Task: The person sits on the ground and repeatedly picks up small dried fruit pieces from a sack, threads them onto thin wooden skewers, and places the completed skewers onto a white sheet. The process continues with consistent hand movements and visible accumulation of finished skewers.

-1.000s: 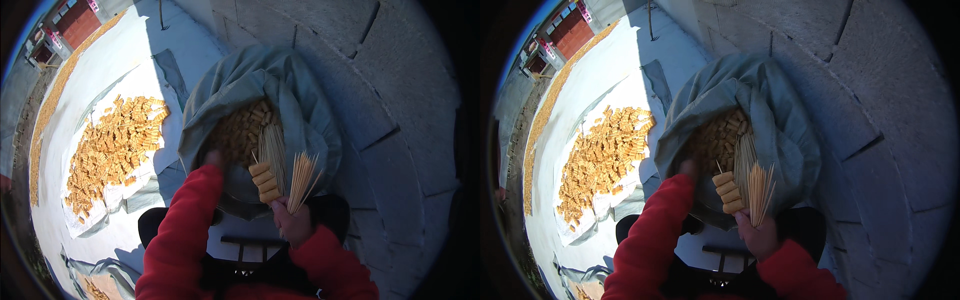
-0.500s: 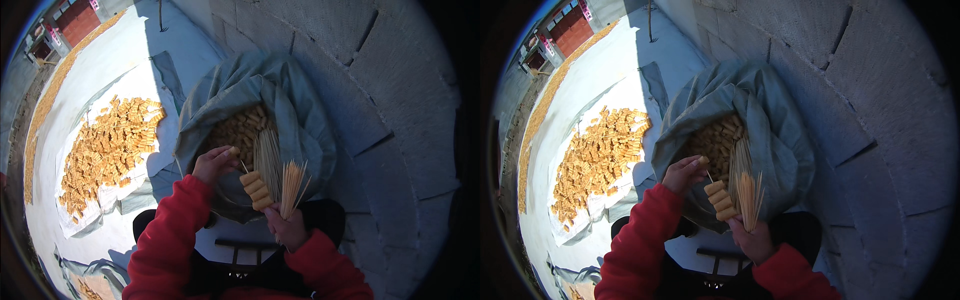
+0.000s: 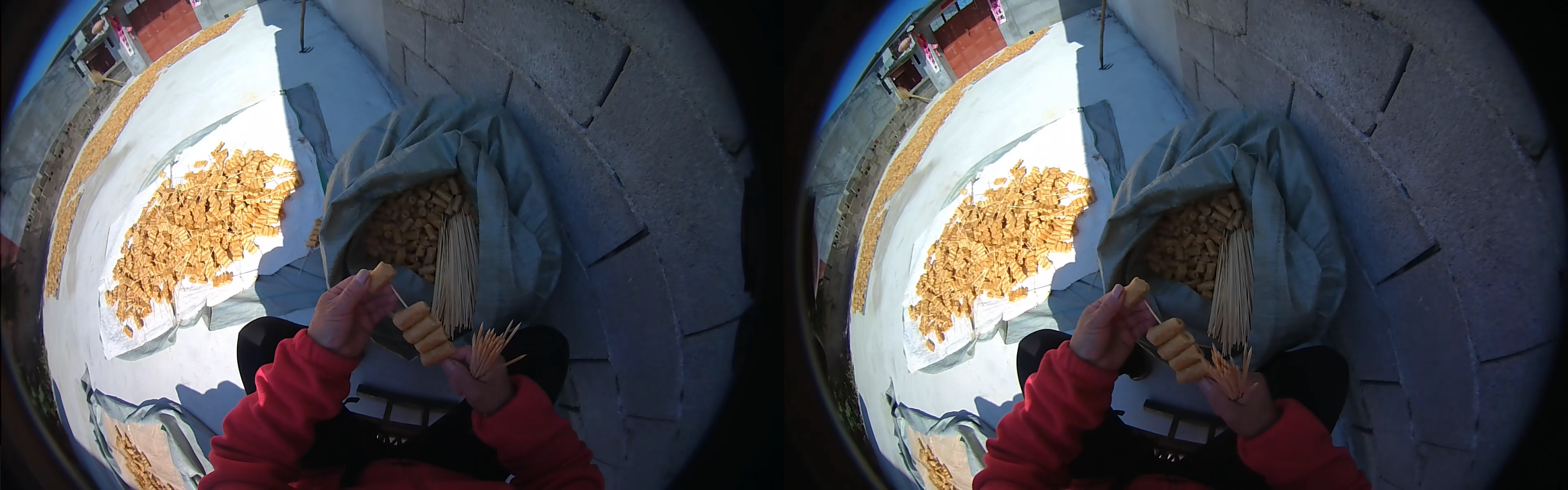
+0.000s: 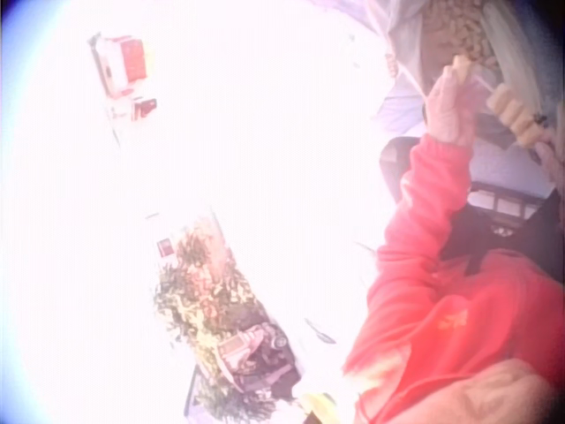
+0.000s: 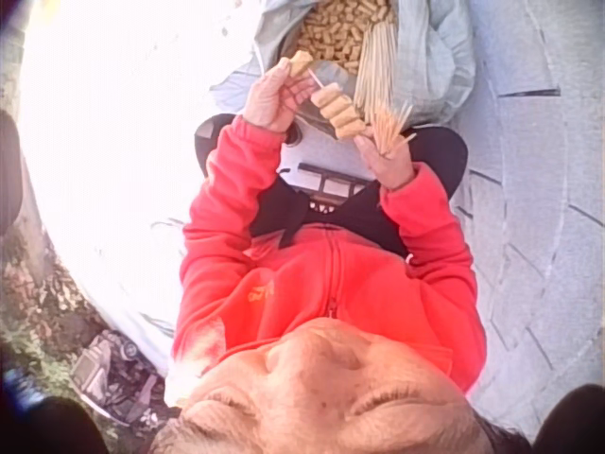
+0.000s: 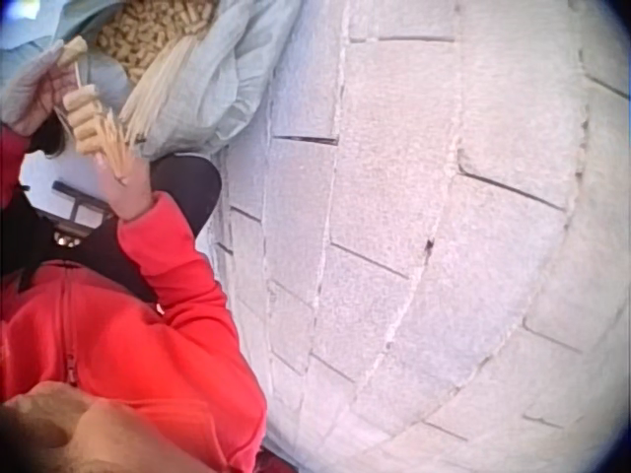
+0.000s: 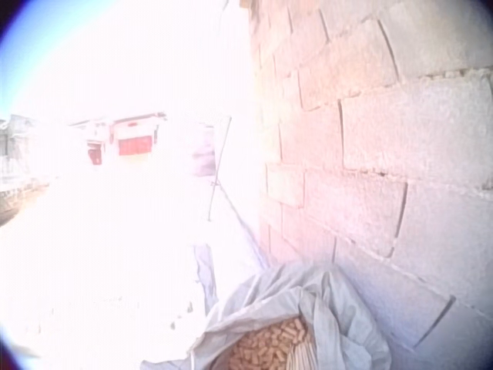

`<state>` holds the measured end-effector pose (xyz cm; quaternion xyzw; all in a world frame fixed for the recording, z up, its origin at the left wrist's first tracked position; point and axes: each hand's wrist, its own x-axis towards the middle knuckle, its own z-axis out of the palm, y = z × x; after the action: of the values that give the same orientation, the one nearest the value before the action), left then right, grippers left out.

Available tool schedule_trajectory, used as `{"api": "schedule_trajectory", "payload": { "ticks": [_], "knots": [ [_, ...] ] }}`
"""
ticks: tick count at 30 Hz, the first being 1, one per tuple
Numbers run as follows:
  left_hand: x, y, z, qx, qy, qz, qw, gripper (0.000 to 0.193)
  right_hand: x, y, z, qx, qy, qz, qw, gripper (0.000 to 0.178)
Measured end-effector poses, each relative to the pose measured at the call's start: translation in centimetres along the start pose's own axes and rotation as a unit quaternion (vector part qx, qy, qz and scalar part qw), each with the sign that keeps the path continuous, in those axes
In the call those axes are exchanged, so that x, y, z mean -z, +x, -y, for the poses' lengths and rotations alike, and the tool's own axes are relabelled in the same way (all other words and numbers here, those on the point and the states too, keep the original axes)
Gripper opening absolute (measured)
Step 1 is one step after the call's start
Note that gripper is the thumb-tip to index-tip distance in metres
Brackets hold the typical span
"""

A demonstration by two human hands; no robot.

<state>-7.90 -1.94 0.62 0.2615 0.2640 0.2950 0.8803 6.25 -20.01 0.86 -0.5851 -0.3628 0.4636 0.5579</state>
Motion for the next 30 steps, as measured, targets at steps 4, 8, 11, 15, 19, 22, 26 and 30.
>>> {"api": "schedule_trajectory", "payload": {
  "ticks": [4,8,11,15,19,22,26,30],
  "knots": [
    [-0.1,-0.1,0.1,-0.008,0.009,0.011,1.0,0.03,0.7,-0.1,-0.3,-0.015,-0.009,0.023,1.0,0.014],
    [-0.7,-0.5,-0.8,-0.015,0.182,-0.041,0.982,0.031,1.1,-0.1,-0.1,-0.028,-0.013,0.05,0.998,0.014],
    [-0.1,-0.7,-1.5,0.02,0.27,-0.038,0.962,0.031,1.5,-0.1,-0.6,-0.047,-0.047,0.066,0.996,0.009],
    [1.1,-1.2,-0.6,0.046,0.267,-0.008,0.963,0.032,1.2,0.2,-0.2,-0.035,-0.072,0.065,0.995,0.007],
    [0.7,-2.1,1.3,0.013,0.17,-0.039,0.985,0.031,0.9,0.2,-1.0,-0.012,-0.048,0.047,0.998,0.01],
    [0.9,-2.2,1.4,0.016,0.141,-0.045,0.989,0.032,0.3,0.4,0.0,-0.041,-0.017,0.037,0.998,0.015],
    [4.9,-2.5,-2.9,-0.074,0.106,0.013,0.992,0.029,0.5,1.0,-1.0,-0.062,0.06,-0.066,0.994,0.02],
    [16.2,-5.9,-15.3,-0.403,-0.217,-0.146,0.877,0.042,1.8,1.4,-0.3,-0.144,0.145,-0.115,0.972,0.022]
  ]
}}
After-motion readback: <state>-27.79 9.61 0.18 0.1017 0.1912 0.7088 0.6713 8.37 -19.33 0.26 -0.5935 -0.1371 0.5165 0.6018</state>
